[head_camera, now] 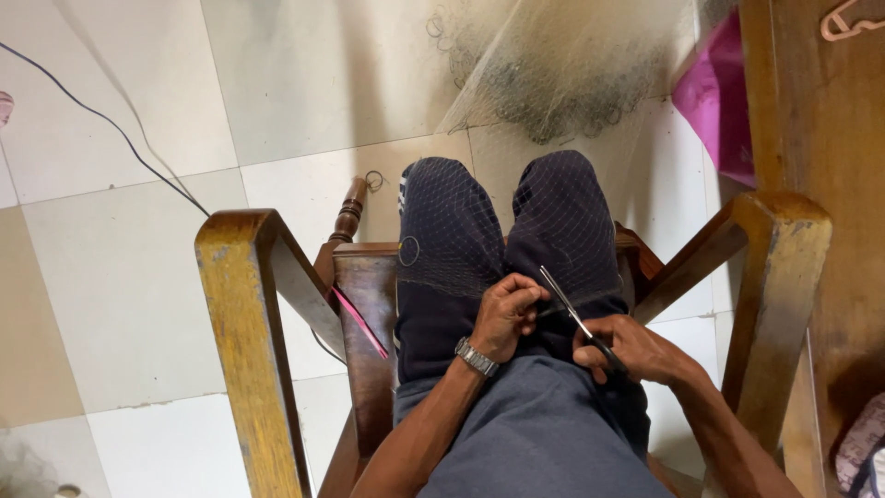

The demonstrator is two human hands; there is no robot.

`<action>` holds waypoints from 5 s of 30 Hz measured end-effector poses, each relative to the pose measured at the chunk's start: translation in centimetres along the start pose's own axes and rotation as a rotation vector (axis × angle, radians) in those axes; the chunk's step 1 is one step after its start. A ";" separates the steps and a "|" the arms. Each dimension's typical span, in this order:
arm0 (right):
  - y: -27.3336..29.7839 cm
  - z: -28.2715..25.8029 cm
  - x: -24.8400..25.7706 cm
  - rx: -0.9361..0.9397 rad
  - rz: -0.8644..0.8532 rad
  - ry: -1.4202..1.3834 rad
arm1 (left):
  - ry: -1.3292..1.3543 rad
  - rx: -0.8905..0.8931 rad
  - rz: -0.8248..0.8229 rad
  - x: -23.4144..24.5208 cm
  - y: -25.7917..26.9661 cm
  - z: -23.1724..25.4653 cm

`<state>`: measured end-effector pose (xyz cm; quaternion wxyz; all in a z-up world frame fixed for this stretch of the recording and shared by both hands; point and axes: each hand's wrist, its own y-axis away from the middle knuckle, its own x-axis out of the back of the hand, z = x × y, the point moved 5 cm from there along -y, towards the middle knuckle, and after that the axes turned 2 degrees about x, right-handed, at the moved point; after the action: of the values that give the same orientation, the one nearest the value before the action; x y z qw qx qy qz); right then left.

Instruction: Trimming a fine-mesh fishing net with scissors while seated in a chair

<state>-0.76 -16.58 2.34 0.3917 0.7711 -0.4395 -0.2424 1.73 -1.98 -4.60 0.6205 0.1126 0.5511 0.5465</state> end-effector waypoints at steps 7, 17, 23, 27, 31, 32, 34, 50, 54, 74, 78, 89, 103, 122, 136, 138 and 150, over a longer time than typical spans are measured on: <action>-0.3 0.2 0.0 0.044 0.023 -0.040 | -0.003 0.000 -0.008 -0.1 0.1 0.4; 3.2 -1.0 0.1 -0.095 0.033 0.212 | -0.041 0.012 -0.003 -0.1 -0.1 0.2; 5.7 -3.1 2.8 -0.382 0.067 0.736 | -0.089 -0.014 0.006 -0.1 -0.1 0.1; 4.7 -5.3 3.4 -0.409 -0.023 1.106 | -0.069 -0.082 -0.013 0.0 0.0 -0.1; 4.2 -8.1 3.1 -0.477 -0.049 1.264 | -0.091 -0.117 -0.004 0.1 0.1 0.0; 4.2 -8.5 3.0 -0.530 -0.081 1.299 | -0.082 -0.109 -0.005 0.1 0.2 0.1; 4.4 -9.2 2.8 -0.587 -0.116 1.336 | -0.067 -0.101 -0.006 0.1 0.3 0.2; 2.7 -10.5 2.5 -0.559 -0.181 1.489 | -0.122 -0.135 -0.038 0.3 0.3 0.5; 3.7 -12.0 2.2 -0.635 -0.195 1.449 | -0.138 -0.132 -0.035 0.3 0.1 0.5; 0.8 -8.7 2.6 -0.460 -0.164 1.485 | -0.134 -0.140 -0.049 0.3 0.4 0.6; 0.8 -9.0 2.6 -0.450 -0.157 1.443 | -0.163 -0.149 -0.038 0.2 0.5 0.7; 1.0 -11.3 1.8 -0.345 -0.076 1.446 | -0.006 -0.163 -0.020 1.1 -0.4 -1.0; 4.8 -5.6 4.5 -0.294 -0.151 0.957 | -0.164 0.019 -0.003 0.3 0.2 -0.2; 5.7 0.5 3.1 0.050 0.061 0.383 | -0.248 -0.032 -0.033 -0.6 -0.1 -0.2; 5.2 2.4 1.2 0.060 0.074 0.078 | -0.307 -0.020 -0.020 -0.4 -1.5 -0.9; 5.1 2.1 0.6 0.034 0.043 0.062 | -0.316 -0.015 0.038 -0.4 -1.0 -0.5; 5.5 2.1 -1.0 -0.117 -0.028 0.111 | -0.318 0.014 0.038 -0.1 -0.2 -0.7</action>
<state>-5.44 -18.25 5.69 0.4565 0.7652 -0.3912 -0.2302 1.33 -2.48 -4.95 0.6885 0.2125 0.4473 0.5298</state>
